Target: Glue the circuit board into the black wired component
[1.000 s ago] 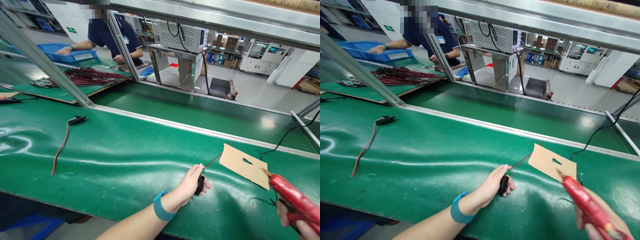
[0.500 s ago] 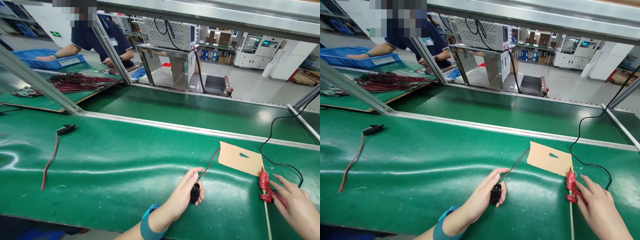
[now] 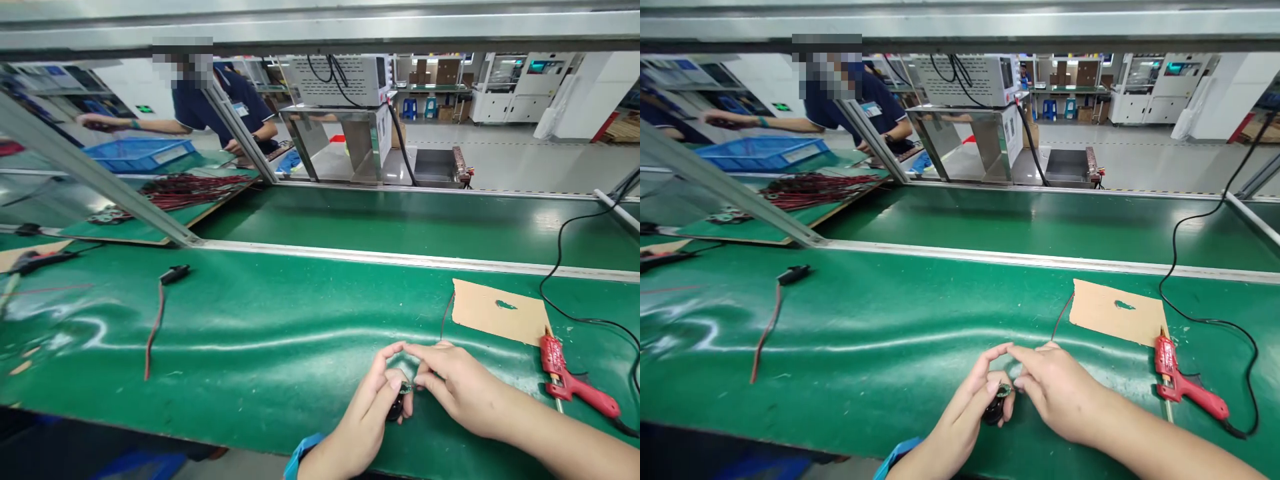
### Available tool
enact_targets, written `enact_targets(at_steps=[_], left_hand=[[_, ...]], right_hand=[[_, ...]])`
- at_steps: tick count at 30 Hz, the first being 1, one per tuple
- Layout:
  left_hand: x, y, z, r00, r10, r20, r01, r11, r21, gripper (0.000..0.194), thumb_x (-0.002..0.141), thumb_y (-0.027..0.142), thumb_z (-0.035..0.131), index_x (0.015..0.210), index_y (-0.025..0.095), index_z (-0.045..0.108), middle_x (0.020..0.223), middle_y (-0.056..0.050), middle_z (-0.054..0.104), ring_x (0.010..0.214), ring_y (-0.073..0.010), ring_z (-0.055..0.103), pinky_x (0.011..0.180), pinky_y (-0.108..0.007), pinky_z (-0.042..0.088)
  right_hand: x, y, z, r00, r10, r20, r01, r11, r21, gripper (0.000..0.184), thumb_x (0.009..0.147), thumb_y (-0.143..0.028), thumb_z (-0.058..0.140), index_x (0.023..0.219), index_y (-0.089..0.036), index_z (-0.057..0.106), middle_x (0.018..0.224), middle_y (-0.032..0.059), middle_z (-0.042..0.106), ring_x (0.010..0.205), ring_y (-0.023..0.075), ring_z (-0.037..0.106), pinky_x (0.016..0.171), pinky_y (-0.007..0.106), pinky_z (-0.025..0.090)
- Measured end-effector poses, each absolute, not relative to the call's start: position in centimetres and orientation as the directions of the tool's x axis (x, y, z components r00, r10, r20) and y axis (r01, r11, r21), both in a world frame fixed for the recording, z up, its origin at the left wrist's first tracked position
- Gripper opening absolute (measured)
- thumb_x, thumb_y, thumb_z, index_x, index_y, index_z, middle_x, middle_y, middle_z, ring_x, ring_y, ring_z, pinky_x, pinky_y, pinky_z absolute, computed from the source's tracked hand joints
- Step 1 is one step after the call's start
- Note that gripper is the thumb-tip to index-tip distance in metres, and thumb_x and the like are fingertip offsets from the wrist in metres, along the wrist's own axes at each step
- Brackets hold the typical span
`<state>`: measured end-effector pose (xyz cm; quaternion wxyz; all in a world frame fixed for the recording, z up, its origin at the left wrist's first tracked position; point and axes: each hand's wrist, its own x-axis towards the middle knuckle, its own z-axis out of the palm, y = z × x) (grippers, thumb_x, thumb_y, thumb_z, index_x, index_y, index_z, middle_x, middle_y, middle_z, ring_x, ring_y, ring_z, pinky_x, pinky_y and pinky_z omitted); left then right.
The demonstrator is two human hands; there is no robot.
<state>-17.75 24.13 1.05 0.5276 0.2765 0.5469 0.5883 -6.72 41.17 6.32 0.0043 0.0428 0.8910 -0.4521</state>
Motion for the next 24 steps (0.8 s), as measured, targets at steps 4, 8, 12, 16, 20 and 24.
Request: enact_targets(at_steps=[4, 8, 12, 16, 20, 24], left_hand=[[-17.6, 23.5, 0.3, -0.317, 0.920, -0.229, -0.320, 0.124, 0.939, 0.059, 0.106, 0.052, 0.028, 0.149, 0.013, 0.020, 0.087, -0.005, 0.058, 0.079, -0.0164, 0.054, 0.077, -0.034, 0.045], [-17.4, 22.9, -0.3, -0.294, 0.954, -0.049, -0.173, -0.003, 0.985, 0.058, 0.108, 0.048, 0.024, 0.155, 0.018, 0.010, 0.099, -0.006, 0.056, 0.090, -0.0168, 0.054, 0.090, -0.038, 0.043], [-17.1, 22.6, -0.2, -0.241, 0.970, 0.017, 0.035, -0.009, 0.999, 0.059, 0.108, 0.040, 0.028, 0.157, 0.026, -0.003, 0.110, -0.006, 0.053, 0.106, -0.0174, 0.052, 0.106, -0.042, 0.034], [-16.9, 22.6, -0.1, -0.197, 0.977, 0.076, 0.105, -0.056, 0.993, 0.060, 0.108, 0.031, 0.027, 0.158, 0.030, -0.007, 0.116, -0.006, 0.052, 0.110, -0.0153, 0.050, 0.109, -0.037, 0.033], [-17.1, 22.6, 0.0, -0.206, 0.970, 0.126, 0.102, -0.107, 0.989, 0.058, 0.108, 0.027, 0.023, 0.158, 0.030, -0.006, 0.112, -0.005, 0.053, 0.105, -0.0144, 0.051, 0.106, -0.035, 0.036], [-17.2, 22.7, 0.5, -0.221, 0.967, 0.124, 0.126, -0.098, 0.987, 0.060, 0.107, 0.022, 0.023, 0.158, 0.031, -0.006, 0.115, -0.005, 0.052, 0.107, -0.0145, 0.051, 0.105, -0.033, 0.038]], right_hand=[[-6.3, 40.3, 6.8, -0.982, 0.114, -0.152, 0.187, 0.457, -0.869, 0.031, 0.099, -0.022, 0.049, 0.129, -0.023, 0.059, 0.090, -0.0017, 0.072, 0.086, 0.0149, 0.065, 0.093, 0.034, 0.045], [-5.8, 39.6, 6.1, -0.978, 0.180, -0.105, 0.178, 0.464, -0.868, 0.041, 0.097, -0.018, 0.054, 0.138, -0.020, 0.052, 0.088, -0.0013, 0.069, 0.081, 0.0127, 0.064, 0.086, 0.032, 0.047], [-5.3, 38.9, 5.1, -0.978, 0.158, 0.138, -0.017, 0.598, -0.801, 0.065, 0.094, -0.008, 0.056, 0.150, -0.032, 0.033, 0.088, -0.0046, 0.067, 0.082, 0.0116, 0.061, 0.078, 0.027, 0.047], [-5.1, 38.5, 4.9, -0.983, 0.119, 0.140, -0.027, 0.661, -0.750, 0.081, 0.090, -0.003, 0.056, 0.155, -0.036, 0.020, 0.090, -0.0038, 0.065, 0.081, 0.0136, 0.058, 0.078, 0.029, 0.048], [-5.1, 38.3, 5.3, -0.981, 0.108, 0.162, -0.044, 0.686, -0.726, 0.081, 0.089, 0.000, 0.053, 0.155, -0.033, 0.020, 0.089, -0.0025, 0.064, 0.082, 0.0146, 0.056, 0.079, 0.031, 0.048], [-5.2, 38.1, 5.7, -0.985, 0.086, 0.152, -0.050, 0.700, -0.713, 0.079, 0.088, 0.000, 0.050, 0.154, -0.031, 0.020, 0.090, -0.0007, 0.063, 0.082, 0.0156, 0.056, 0.077, 0.032, 0.047]])
